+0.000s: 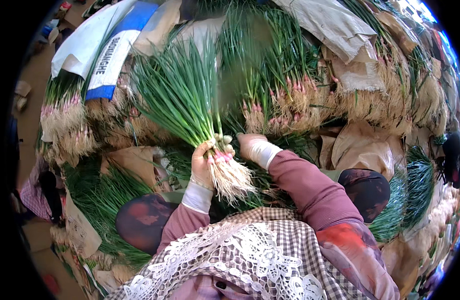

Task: The person picks up bunches of green onions from a large pile, removes individual stalks or debris by hand, and places the cleaned bunches into a separate stack, eventually covering the stack with burlap sacks.

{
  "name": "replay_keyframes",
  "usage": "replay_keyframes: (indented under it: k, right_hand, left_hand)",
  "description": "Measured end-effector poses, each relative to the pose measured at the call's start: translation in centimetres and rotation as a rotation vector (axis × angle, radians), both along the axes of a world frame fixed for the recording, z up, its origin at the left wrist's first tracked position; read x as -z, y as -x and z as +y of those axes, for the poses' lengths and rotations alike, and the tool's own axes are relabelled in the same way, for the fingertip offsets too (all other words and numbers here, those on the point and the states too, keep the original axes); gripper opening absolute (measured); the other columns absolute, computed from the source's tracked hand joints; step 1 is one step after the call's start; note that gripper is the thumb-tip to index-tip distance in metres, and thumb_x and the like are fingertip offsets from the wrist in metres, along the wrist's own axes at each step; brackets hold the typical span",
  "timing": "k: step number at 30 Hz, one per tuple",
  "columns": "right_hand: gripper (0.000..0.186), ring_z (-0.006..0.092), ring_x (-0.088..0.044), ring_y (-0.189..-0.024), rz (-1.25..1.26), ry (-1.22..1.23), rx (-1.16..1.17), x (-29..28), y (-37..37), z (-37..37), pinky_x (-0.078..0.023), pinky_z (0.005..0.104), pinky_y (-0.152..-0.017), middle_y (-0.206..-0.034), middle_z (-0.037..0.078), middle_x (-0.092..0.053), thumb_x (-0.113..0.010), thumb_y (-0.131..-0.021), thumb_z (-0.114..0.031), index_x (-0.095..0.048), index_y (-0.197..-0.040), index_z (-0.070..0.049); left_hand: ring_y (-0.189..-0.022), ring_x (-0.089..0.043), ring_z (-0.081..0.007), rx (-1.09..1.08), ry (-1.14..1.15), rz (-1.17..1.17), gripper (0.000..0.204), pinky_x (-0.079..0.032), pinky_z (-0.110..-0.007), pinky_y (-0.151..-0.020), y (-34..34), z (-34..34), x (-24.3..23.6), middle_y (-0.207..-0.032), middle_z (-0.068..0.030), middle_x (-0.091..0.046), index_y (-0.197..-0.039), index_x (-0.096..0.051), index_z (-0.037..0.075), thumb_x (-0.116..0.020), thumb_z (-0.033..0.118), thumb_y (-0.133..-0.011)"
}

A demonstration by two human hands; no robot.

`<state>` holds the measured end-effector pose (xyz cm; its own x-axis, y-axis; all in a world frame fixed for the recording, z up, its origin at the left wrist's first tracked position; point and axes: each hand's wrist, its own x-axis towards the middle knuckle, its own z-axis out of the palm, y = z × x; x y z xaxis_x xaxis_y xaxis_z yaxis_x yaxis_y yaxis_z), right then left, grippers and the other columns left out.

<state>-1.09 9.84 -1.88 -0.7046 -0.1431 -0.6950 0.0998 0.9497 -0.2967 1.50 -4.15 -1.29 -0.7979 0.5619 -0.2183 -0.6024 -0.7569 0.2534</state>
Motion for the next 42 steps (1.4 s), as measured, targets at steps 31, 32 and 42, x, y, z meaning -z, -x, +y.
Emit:
replay_keyframes:
  k: [31,32,42]
  right_hand:
    - [0.039,0.0178,-0.050,-0.067,-0.167,1.491,1.282,1.2,1.9,-1.0,-0.043,0.0277,-0.061,-0.077,0.006,-0.052,-0.043,-0.081,-0.029,-0.040,-0.108,-0.001]
    - [0.031,0.0199,-0.052,-0.063,-0.299,1.587,1.246,1.3,1.4,-1.3,-0.044,0.0289,-0.060,-0.072,0.009,-0.053,-0.043,-0.080,-0.023,-0.045,-0.101,0.000]
    - [0.032,0.0291,-0.053,-0.086,0.210,0.025,0.009,0.0,0.7,1.5,-0.041,0.0350,-0.075,-0.095,0.016,-0.054,-0.045,-0.077,-0.023,-0.046,-0.106,-0.008]
  left_hand:
    - [-0.068,-0.054,-0.0310,0.086,0.100,-0.058,0.024,-0.045,-0.043,-0.067,-0.4,0.4,0.0,-0.076,-0.0160,-0.055,-0.088,-0.050,-0.003,-0.048,0.014,-0.072]
    - [-0.065,-0.054,-0.0295,0.041,0.146,-0.061,0.023,-0.045,-0.042,-0.066,-0.6,0.4,0.0,-0.073,-0.0148,-0.055,-0.087,-0.051,-0.001,-0.048,0.016,-0.072]
    - [-0.069,-0.052,-0.0223,0.011,0.099,-0.016,0.025,-0.043,-0.036,-0.063,-0.4,0.5,-2.0,-0.084,-0.0131,-0.055,-0.093,-0.051,0.004,-0.047,0.019,-0.074]
